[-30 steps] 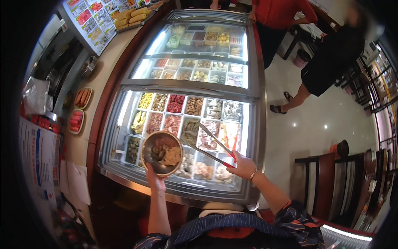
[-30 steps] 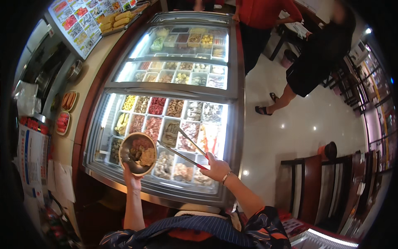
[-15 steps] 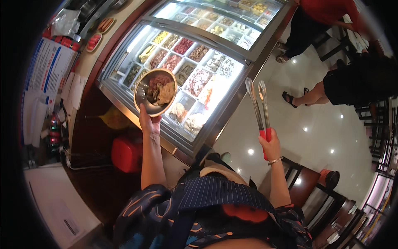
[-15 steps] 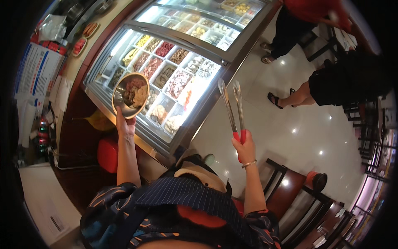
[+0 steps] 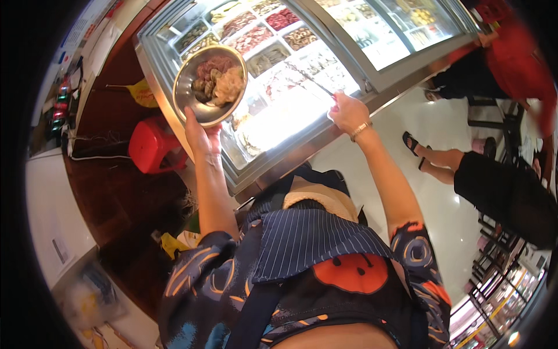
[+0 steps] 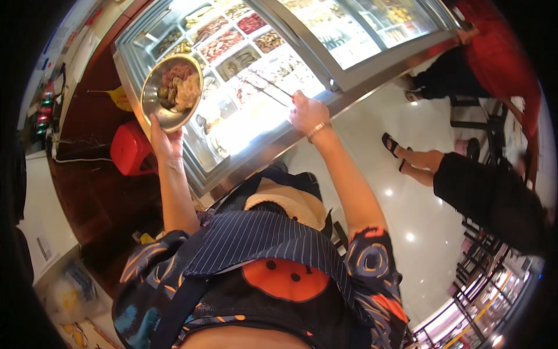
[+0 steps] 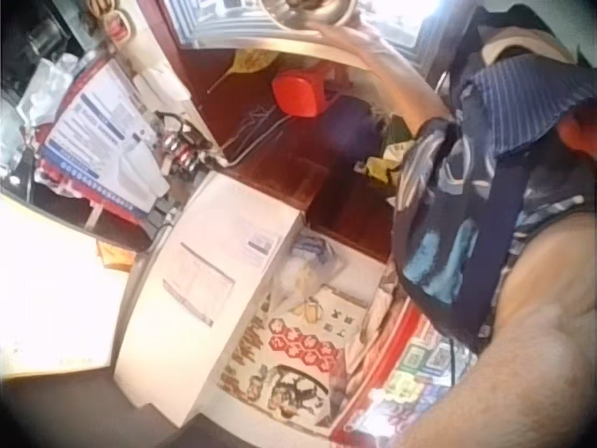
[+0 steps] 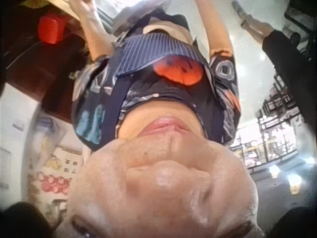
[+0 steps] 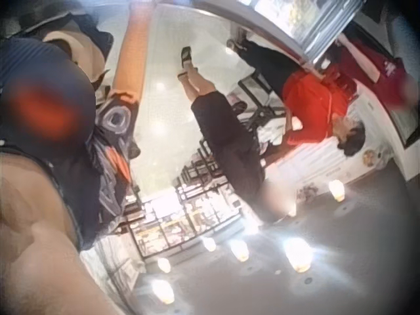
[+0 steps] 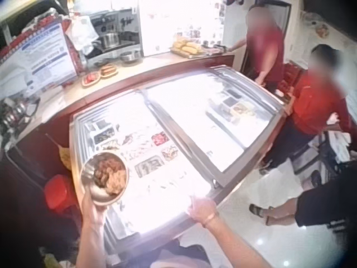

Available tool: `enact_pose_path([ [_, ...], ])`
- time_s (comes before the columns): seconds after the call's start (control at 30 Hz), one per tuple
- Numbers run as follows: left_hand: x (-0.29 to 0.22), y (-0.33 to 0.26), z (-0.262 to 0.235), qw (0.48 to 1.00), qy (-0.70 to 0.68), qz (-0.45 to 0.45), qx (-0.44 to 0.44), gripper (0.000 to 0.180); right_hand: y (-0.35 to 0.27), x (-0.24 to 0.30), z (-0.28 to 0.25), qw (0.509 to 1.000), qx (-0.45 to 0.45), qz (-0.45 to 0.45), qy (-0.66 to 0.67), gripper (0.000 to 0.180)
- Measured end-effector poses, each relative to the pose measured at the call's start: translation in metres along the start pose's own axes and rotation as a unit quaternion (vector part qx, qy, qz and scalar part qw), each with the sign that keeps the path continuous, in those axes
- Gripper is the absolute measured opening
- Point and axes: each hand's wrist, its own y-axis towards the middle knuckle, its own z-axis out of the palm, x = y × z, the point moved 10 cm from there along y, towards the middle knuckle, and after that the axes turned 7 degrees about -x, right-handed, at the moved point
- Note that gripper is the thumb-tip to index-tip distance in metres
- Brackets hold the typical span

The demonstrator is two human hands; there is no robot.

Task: The person uses tongs to select various food items from a refrigerated display case and places them into a metal bowl. They handle items such as sausages, vegetables, and meat slices, transferring them from the display trays to the bowl held in their other hand.

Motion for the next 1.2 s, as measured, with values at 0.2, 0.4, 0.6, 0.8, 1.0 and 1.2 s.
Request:
enact_pose_path([
  [0.2,-0.011,-0.06,-0.046,0.985,-0.004,0.053,-0.166,0.037,0.086,0.022,0.129,0.964,0.16,-0.193,-0.087,0.022],
  [0.4,0.005,-0.128,-0.105,0.942,-0.061,0.082,-0.321,0.045,0.105,-0.006,0.217,0.943,0.207,-0.247,-0.076,0.022],
  [0.6,0.023,-0.175,-0.136,0.917,-0.064,0.075,-0.387,0.057,0.103,-0.022,0.241,0.915,0.219,-0.312,-0.135,0.022],
  [0.8,0.022,-0.185,-0.137,0.897,-0.114,0.09,-0.417,0.036,0.11,-0.021,0.243,0.9,0.21,-0.349,-0.152,0.022],
  [1.0,0.018,-0.174,-0.15,0.926,-0.066,0.08,-0.362,0.048,0.121,0.039,0.176,0.851,-0.068,-0.52,0.011,0.022],
  [1.2,0.004,-0.148,-0.128,0.937,-0.081,0.112,-0.32,0.045,0.16,0.122,0.127,0.953,0.064,-0.278,0.106,0.025],
])
